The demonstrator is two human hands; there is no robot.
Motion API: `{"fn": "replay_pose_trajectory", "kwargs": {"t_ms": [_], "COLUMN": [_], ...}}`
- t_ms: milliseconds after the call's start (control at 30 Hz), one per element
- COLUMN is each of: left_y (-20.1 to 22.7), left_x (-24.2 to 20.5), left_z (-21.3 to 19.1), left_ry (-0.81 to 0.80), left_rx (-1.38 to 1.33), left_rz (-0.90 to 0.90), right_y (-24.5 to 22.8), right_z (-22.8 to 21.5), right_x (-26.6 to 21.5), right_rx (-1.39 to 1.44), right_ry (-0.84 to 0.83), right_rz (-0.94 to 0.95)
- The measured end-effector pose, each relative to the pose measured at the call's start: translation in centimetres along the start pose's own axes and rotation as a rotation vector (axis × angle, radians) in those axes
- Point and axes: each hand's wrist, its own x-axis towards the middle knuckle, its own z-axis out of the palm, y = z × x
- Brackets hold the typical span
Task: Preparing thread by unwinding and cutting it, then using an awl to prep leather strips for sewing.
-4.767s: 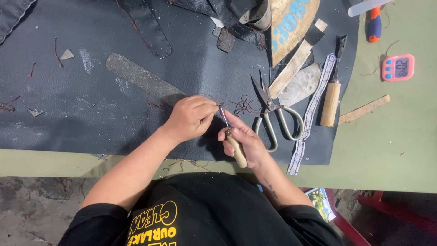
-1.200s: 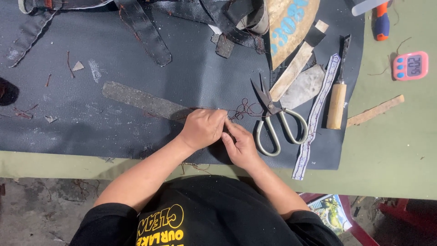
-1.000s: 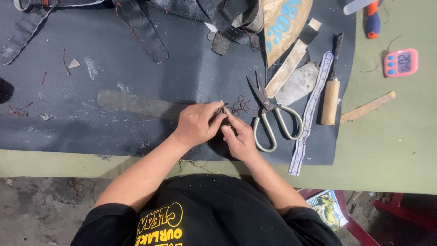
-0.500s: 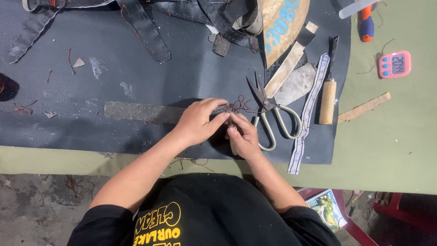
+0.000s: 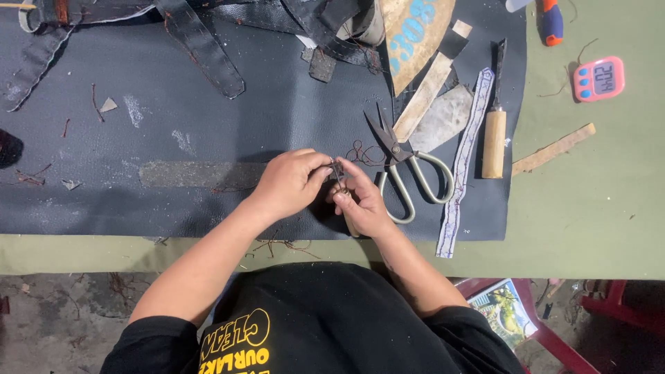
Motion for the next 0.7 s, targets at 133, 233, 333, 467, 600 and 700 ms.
{"fn": "replay_pose_trajectory", "kwargs": {"t_ms": [133, 233, 333, 467, 600, 700], "left_y": [2.3, 1.5, 0.3, 0.7, 1.5, -4.1], "left_x": [0.1, -0.4, -1.0, -2.7, -5.4, -10.9], "left_z": [-3.7, -5.3, -7.2, -12.1, -17.1, -20.0], "left_ry": [-0.165, -0.301, -0.288, -0.321, -0.373, -0.137], "left_rx": [-0.032, -0.164, -0.29, -0.198, 0.096, 0.332], "left_rz": [-0.117, -0.222, -0.237, -0.341, -0.78, -0.658], "right_y": [-0.3, -0.1, 1.6, 3.0, 0.9, 0.1], "right_z": [0.3, 0.3, -0.6, -1.5, -1.0, -0.9], "right_x": [0.0, -0.2, -0.8, -1.2, -1.2, -1.1], "right_rx": [0.038, 0.086, 0.148, 0.247, 0.2, 0.106], "right_ry": [0.01, 0.004, -0.017, 0.007, -0.077, -0.125], "right_rz": [-0.03, -0.052, -0.044, -0.041, -0.076, -0.058]}}
